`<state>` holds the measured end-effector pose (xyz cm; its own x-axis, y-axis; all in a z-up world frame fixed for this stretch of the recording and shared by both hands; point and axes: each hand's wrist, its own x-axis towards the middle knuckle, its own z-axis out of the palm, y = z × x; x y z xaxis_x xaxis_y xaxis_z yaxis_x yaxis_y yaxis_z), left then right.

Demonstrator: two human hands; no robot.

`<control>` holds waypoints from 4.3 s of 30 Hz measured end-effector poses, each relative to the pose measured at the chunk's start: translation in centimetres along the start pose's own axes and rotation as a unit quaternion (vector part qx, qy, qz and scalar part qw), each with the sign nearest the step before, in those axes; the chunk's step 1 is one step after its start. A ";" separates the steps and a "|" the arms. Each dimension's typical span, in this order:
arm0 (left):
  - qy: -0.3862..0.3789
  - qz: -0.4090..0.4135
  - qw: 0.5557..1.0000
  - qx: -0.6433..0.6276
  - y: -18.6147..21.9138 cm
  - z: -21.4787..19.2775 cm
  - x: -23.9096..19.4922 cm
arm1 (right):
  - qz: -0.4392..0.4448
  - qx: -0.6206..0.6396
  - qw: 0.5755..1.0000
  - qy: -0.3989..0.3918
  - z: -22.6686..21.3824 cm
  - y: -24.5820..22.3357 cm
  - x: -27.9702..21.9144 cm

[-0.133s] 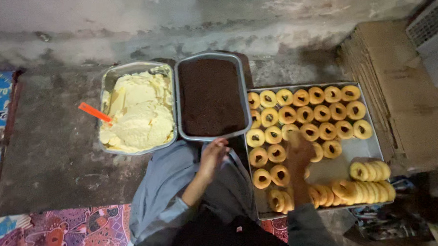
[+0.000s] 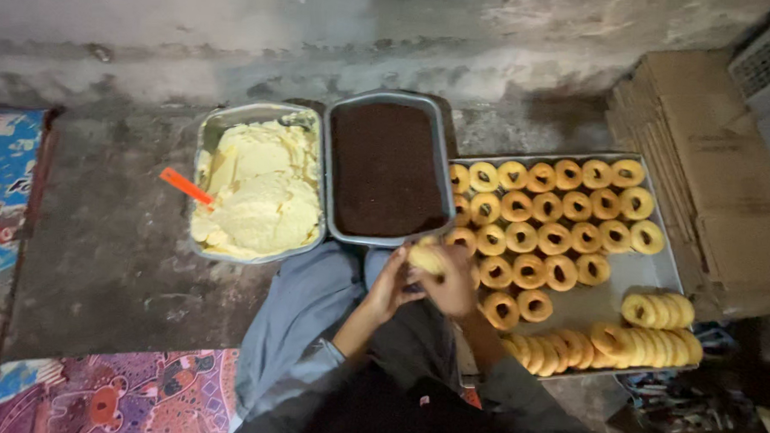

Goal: The person repeatedly picks up ring-shaped donuts, fills their centers with a yellow cream using their fingers, and then places them into a tray of dark crumbs before arranging them on a metal tray.

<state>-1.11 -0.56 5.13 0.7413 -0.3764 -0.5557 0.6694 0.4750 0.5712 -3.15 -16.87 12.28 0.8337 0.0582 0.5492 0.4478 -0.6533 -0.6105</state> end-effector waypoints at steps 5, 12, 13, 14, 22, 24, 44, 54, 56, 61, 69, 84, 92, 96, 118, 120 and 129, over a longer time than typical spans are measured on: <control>-0.050 0.070 0.979 -0.186 3.5 -3.3 -3.6 | 0.202 0.387 0.899 -0.032 6.7 -5.4 1.3; -0.057 0.162 0.936 -0.308 5.1 -10.4 -6.8 | -0.087 0.030 0.994 -0.056 12.7 -10.3 3.2; -0.026 0.171 0.934 -0.314 5.2 -11.4 -6.9 | -0.085 0.059 0.992 -0.078 13.6 -11.4 3.0; 0.004 0.179 0.930 -0.320 5.2 -12.5 -6.9 | -0.083 0.087 0.988 -0.099 14.5 -12.2 3.0; 0.064 0.293 0.895 -0.330 6.2 -23.1 -7.6 | -0.096 0.189 0.928 -0.308 22.9 -14.5 5.2; 0.067 0.304 0.886 -0.344 6.5 -24.7 -8.2 | -0.135 0.153 0.935 -0.291 25.9 -14.1 6.9; 0.148 0.295 0.880 -0.342 7.4 -28.1 -7.3 | -0.096 0.084 0.967 -0.219 30.0 -11.7 7.1; 0.160 0.295 0.887 -0.318 7.8 -27.2 -8.7 | -0.113 0.189 0.927 -0.302 28.6 -14.2 3.2; 0.186 0.302 0.883 -0.306 8.0 -27.3 -8.6 | -0.087 0.177 0.947 -0.254 29.5 -12.7 4.8; 0.101 0.342 0.884 -0.303 8.1 -27.1 -8.9 | -0.105 0.099 0.964 -0.222 30.1 -10.1 6.3; 0.119 0.331 0.884 -0.307 8.1 -26.7 -8.7 | -0.130 0.170 0.933 -0.291 29.0 -13.6 3.4; 0.123 0.310 0.890 -0.311 8.0 -24.9 -9.9 | -0.196 0.187 0.929 -0.254 25.7 -13.7 3.2; 0.056 0.338 0.879 -0.332 7.0 -23.1 -8.7 | -0.219 0.180 0.935 -0.212 22.5 -14.9 4.0; 0.057 0.321 0.885 -0.333 6.8 -22.6 -8.5 | -0.098 0.151 0.970 -0.161 21.9 -15.2 4.6; -0.024 0.289 0.917 -0.273 10.2 -12.6 -15.4 | 0.425 0.586 0.683 -0.098 17.3 -10.3 3.7; -0.034 0.281 0.920 -0.271 10.5 -11.7 -15.9 | 0.396 0.585 0.701 -0.095 17.5 -10.6 3.3; -0.051 0.264 0.924 -0.271 11.6 -9.6 -17.3 | 0.343 0.545 0.761 -0.074 17.8 -11.7 3.3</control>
<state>-6.62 19.13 15.55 0.9772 -0.0385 -0.2090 0.1106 0.9319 0.3454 0.13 4.45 11.11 0.9833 0.1232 -0.1342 -0.1755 0.4420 -0.8797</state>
